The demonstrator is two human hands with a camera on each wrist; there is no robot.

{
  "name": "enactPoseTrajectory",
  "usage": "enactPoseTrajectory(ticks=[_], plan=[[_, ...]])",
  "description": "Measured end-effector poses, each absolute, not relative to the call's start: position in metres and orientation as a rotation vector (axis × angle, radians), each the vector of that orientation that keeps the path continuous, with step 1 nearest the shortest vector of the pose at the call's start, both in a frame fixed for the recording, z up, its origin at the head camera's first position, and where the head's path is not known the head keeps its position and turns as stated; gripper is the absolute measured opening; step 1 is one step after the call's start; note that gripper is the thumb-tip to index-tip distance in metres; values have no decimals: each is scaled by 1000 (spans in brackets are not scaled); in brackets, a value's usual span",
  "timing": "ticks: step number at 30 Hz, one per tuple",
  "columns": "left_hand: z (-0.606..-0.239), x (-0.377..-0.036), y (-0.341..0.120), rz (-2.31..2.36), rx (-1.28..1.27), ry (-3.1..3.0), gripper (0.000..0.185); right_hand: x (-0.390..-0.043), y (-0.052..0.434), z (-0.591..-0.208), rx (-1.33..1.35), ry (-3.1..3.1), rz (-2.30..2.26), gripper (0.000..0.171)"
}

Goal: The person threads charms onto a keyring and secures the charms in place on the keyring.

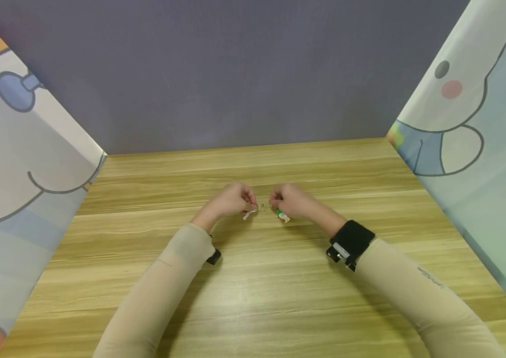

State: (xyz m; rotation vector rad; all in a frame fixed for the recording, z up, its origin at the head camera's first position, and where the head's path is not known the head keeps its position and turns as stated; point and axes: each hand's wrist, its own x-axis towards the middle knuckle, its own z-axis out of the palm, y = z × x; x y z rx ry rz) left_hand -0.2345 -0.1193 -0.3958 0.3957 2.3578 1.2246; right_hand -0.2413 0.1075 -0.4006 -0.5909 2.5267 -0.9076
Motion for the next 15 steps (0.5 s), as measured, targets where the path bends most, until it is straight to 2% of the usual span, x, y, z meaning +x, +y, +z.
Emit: enactPoseTrajectory(ticks=[15], plan=[[-403,-240,-119,977,422,2605,6,-244,116,-397,-570,2625,-759,14]])
